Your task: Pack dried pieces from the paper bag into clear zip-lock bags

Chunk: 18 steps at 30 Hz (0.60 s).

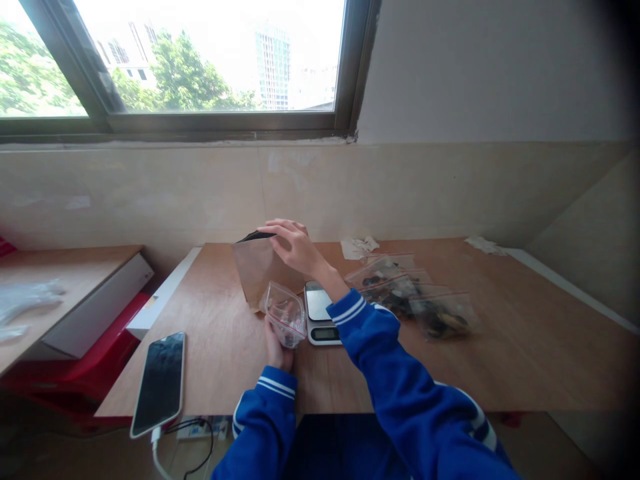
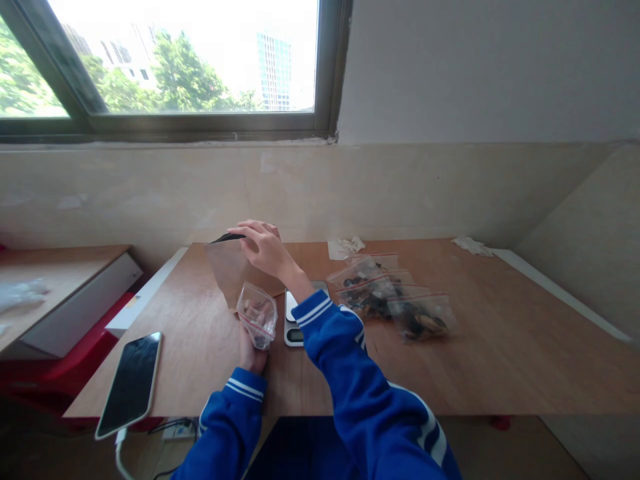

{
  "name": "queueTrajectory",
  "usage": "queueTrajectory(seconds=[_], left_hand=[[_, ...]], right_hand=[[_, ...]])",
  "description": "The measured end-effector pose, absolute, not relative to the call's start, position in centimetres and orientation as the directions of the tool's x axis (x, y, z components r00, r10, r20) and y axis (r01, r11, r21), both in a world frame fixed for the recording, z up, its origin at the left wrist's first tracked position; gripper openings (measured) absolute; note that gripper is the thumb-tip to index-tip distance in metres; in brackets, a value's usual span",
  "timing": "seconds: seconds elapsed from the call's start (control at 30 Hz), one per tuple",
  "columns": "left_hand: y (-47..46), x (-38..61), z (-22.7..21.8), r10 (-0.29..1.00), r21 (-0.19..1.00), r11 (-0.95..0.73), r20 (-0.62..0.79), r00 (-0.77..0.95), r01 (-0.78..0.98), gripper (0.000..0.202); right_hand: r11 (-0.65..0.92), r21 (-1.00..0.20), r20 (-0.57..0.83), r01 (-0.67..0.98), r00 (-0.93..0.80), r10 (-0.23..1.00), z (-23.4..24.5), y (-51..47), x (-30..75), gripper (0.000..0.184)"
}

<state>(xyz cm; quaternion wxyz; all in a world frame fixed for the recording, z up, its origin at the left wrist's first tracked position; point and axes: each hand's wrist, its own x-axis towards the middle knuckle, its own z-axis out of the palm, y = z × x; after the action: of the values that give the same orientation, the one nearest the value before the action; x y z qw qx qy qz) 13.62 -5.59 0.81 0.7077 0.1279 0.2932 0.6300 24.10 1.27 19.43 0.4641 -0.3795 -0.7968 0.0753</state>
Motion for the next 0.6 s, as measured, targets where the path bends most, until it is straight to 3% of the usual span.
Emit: queueTrajectory(seconds=[0.1,0.17,0.27,0.33,0.43,0.5,0.6], left_hand=[[-5.6,13.8,1.0,0.965,0.558,0.162,-0.263,0.011,-0.814,0.044],[-5.6,13.9,1.3,0.964,0.549,0.173,-0.265,0.025,-0.818,0.043],[-5.8,14.1,1.5,0.958,0.533,0.187,-0.286,0.033,-0.825,0.042],[-5.9,14.1,1.5,0.958,0.537,0.176,-0.286,0.018,-0.825,0.041],[-6.1,14.0,1.6,0.966,0.545,0.135,-0.258,-0.012,-0.828,0.041],[-6.2,13.9,1.7,0.969,0.529,0.127,-0.247,-0.009,-0.839,0.041],[-6.5,13.4,2.0,0.966,0.448,0.217,-0.225,0.125,-0.867,0.045]], right_hand=[[0.632,-0.652,0.603,0.42,-0.219,0.767,18.4,-2.4,24.7,0.024],[0.528,-0.73,0.416,0.435,-0.33,0.847,16.7,-4.1,24.9,0.023],[0.433,-0.695,0.083,0.574,-0.535,0.841,13.7,-5.4,24.8,0.023],[0.446,-0.613,-0.027,0.652,-0.581,0.813,12.1,-5.4,24.4,0.022],[0.475,-0.578,-0.009,0.663,-0.588,0.809,10.6,-4.9,24.1,0.019],[0.47,-0.627,0.043,0.621,-0.575,0.817,10.1,-4.5,24.4,0.02],[0.436,-0.756,0.115,0.488,-0.556,0.823,10.0,-4.1,25.8,0.024]])
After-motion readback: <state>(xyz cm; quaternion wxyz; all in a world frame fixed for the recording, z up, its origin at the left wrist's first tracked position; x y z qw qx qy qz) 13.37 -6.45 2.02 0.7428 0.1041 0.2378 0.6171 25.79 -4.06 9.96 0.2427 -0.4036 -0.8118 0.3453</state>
